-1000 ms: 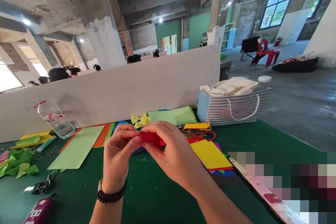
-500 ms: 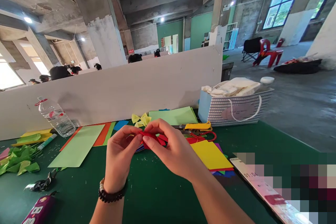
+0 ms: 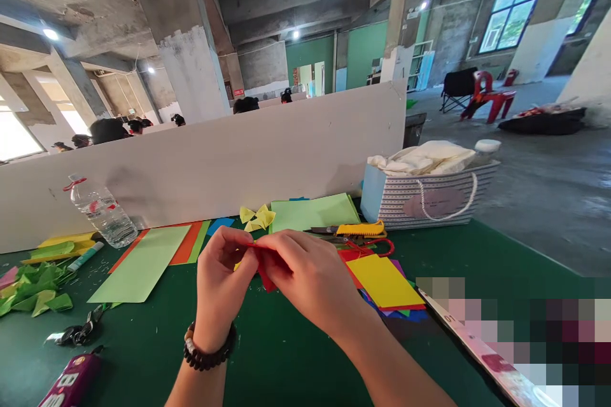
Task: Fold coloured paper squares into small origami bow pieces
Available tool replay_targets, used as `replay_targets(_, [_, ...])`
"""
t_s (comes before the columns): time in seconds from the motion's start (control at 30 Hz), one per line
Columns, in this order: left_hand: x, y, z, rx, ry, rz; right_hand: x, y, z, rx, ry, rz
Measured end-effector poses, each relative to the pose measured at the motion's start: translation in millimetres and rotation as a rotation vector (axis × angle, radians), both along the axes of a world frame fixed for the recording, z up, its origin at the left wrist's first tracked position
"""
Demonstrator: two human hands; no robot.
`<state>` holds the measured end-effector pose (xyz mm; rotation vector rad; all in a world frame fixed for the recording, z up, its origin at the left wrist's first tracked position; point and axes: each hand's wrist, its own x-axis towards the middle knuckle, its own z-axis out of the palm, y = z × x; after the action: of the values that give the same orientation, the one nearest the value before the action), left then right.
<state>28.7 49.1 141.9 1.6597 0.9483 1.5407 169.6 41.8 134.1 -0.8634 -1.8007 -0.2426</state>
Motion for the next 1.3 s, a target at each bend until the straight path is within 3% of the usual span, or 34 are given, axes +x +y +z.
replay_targets(0.1, [1.2, -1.8, -0.3, 0.011, -0.042, -0.011, -1.5, -3.1, 1.7, 0.015, 0.006, -0.029])
replay_targets(0.3, [7.8, -6.0, -0.6, 0.065, -0.080, -0.045, -0.3, -5.0, 3.3, 0.226, 0.045, -0.101])
replay_targets(0.7, [0.7, -13.1, 3.1, 0.380, 0.134, 0.107, -2.7, -6.1, 4.1, 0.283, 0.150, -0.019])
replay_targets(1.07, [6.4, -16.3, 1.3, 0.394, -0.025, 0.001, -3.6, 1.3, -6.0, 0.517, 0.156, -0.041])
replay_targets(1.3, [8.5, -11.2, -9.7, 0.380, -0.145, 0.063, -7.2, 11.1, -8.1, 0.535, 0.196, -0.083])
